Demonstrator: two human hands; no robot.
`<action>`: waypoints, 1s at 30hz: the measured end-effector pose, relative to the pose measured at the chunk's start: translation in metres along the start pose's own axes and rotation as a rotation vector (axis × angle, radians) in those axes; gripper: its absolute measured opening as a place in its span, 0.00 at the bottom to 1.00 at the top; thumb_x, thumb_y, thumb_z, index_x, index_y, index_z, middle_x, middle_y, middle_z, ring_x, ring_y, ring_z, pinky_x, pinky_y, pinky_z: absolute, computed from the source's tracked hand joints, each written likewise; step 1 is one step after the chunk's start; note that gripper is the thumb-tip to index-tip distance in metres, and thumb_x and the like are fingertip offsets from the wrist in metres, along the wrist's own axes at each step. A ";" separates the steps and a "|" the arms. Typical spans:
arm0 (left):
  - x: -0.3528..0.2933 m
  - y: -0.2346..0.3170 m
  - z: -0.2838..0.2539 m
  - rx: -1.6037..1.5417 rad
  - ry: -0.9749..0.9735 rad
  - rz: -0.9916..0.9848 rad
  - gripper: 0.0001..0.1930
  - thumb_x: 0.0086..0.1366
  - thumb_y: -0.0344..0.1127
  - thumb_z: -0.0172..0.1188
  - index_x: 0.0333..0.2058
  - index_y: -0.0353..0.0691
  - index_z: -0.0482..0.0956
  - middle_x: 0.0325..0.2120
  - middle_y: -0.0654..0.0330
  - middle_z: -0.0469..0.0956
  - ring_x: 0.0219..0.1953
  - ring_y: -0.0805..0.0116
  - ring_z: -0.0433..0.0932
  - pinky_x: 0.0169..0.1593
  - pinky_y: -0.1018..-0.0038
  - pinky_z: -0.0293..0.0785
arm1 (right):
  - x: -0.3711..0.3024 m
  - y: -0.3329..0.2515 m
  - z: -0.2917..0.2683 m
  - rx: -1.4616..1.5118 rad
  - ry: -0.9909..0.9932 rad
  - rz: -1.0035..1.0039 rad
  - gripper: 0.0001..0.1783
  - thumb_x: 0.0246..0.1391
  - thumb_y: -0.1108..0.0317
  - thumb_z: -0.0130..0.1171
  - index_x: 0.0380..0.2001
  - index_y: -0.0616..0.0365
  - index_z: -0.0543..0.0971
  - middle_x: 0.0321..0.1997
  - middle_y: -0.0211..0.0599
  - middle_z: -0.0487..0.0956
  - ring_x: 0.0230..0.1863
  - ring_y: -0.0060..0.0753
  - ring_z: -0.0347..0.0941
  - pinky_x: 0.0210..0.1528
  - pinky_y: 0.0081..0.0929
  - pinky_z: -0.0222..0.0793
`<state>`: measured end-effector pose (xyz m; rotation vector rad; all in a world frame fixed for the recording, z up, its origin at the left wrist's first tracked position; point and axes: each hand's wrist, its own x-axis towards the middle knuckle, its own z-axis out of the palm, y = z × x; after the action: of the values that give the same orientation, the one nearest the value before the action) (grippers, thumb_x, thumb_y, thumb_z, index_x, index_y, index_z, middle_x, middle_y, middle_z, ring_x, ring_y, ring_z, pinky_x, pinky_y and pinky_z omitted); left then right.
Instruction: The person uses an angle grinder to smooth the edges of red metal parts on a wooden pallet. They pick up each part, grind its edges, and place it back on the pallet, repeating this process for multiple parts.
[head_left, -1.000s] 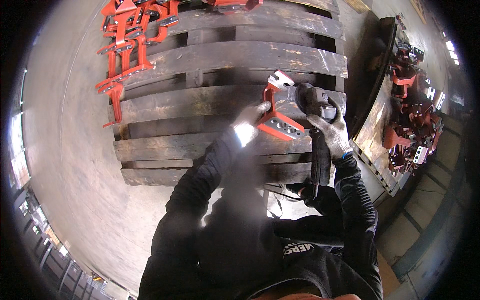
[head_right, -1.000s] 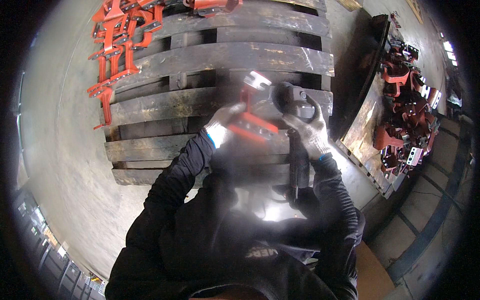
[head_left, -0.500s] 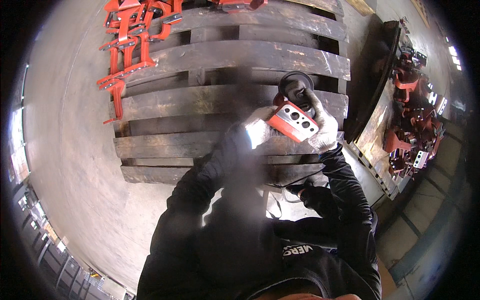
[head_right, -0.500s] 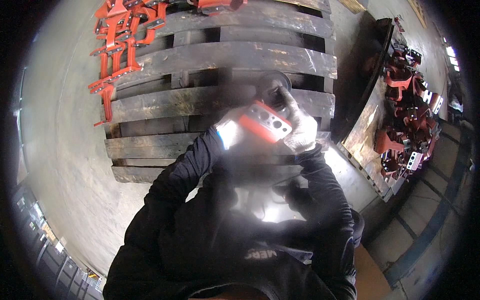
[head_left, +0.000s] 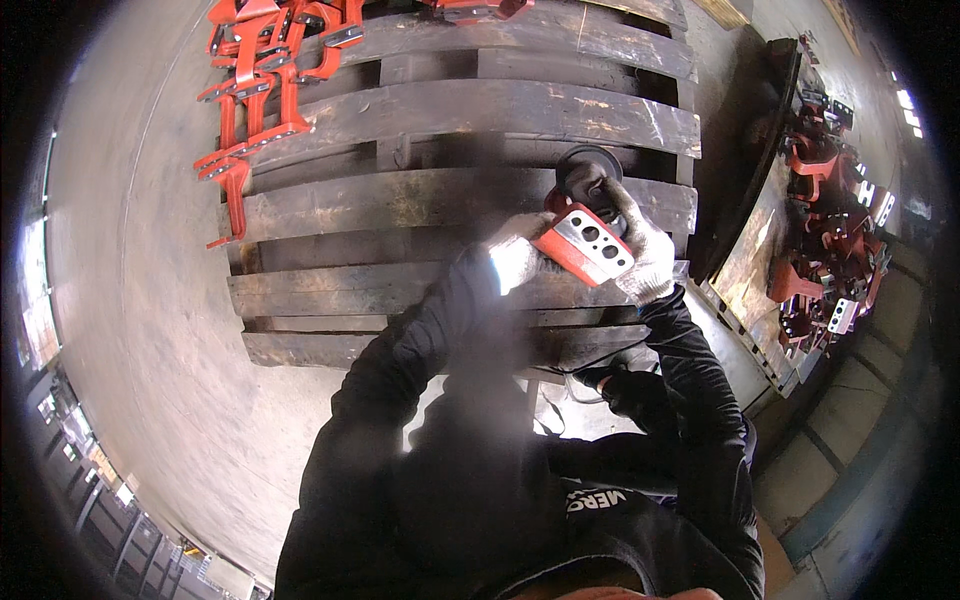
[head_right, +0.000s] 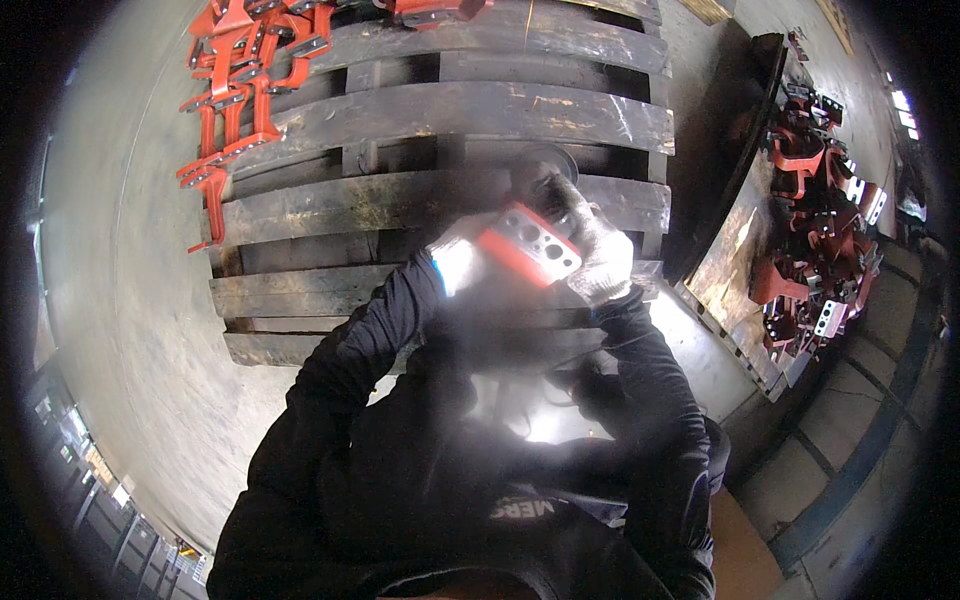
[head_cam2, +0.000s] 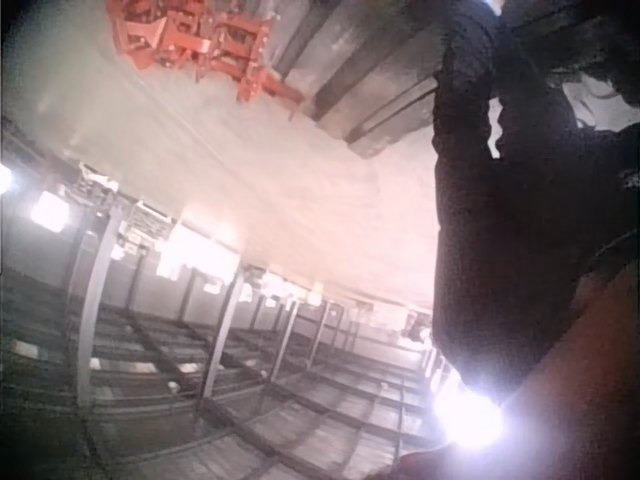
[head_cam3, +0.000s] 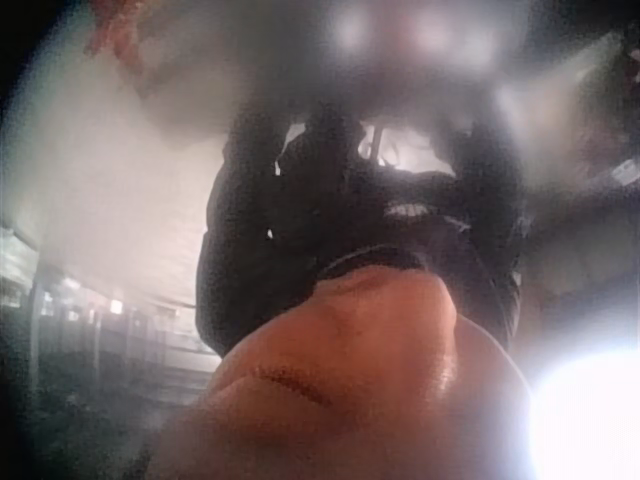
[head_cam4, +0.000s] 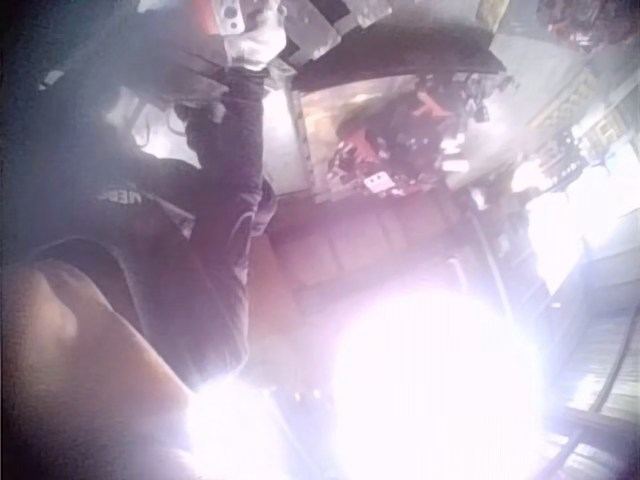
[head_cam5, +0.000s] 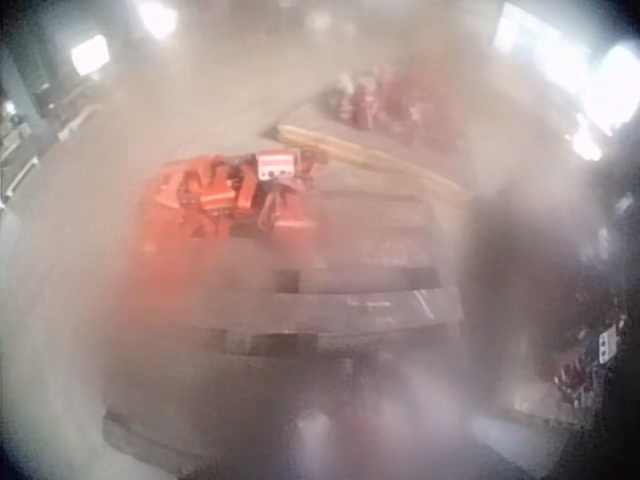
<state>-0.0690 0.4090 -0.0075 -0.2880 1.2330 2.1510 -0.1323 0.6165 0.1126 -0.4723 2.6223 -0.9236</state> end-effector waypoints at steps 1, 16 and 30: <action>0.000 -0.002 -0.001 0.029 0.004 0.004 0.17 0.71 0.34 0.60 0.56 0.38 0.78 0.53 0.59 0.82 0.52 0.72 0.80 0.58 0.72 0.76 | 0.000 -0.001 0.000 0.000 -0.005 -0.008 0.48 0.47 0.55 0.77 0.71 0.42 0.69 0.52 0.43 0.85 0.51 0.39 0.84 0.54 0.32 0.79; -0.001 0.001 -0.007 -0.004 0.074 0.147 0.15 0.73 0.32 0.58 0.55 0.34 0.77 0.50 0.57 0.82 0.50 0.68 0.82 0.57 0.70 0.79 | -0.010 0.011 0.006 -0.132 0.070 0.012 0.48 0.46 0.60 0.75 0.71 0.43 0.66 0.35 0.39 0.86 0.37 0.42 0.86 0.41 0.37 0.81; 0.027 0.056 -0.058 0.665 0.895 0.152 0.19 0.72 0.46 0.53 0.46 0.33 0.76 0.39 0.41 0.82 0.43 0.45 0.83 0.45 0.54 0.76 | -0.037 0.015 -0.019 0.187 0.237 0.210 0.52 0.42 0.64 0.82 0.70 0.50 0.66 0.59 0.50 0.81 0.56 0.37 0.82 0.57 0.35 0.79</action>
<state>-0.1319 0.3518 -0.0125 -0.9337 2.4324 1.5886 -0.1093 0.6530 0.1236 -0.0401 2.6878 -1.2011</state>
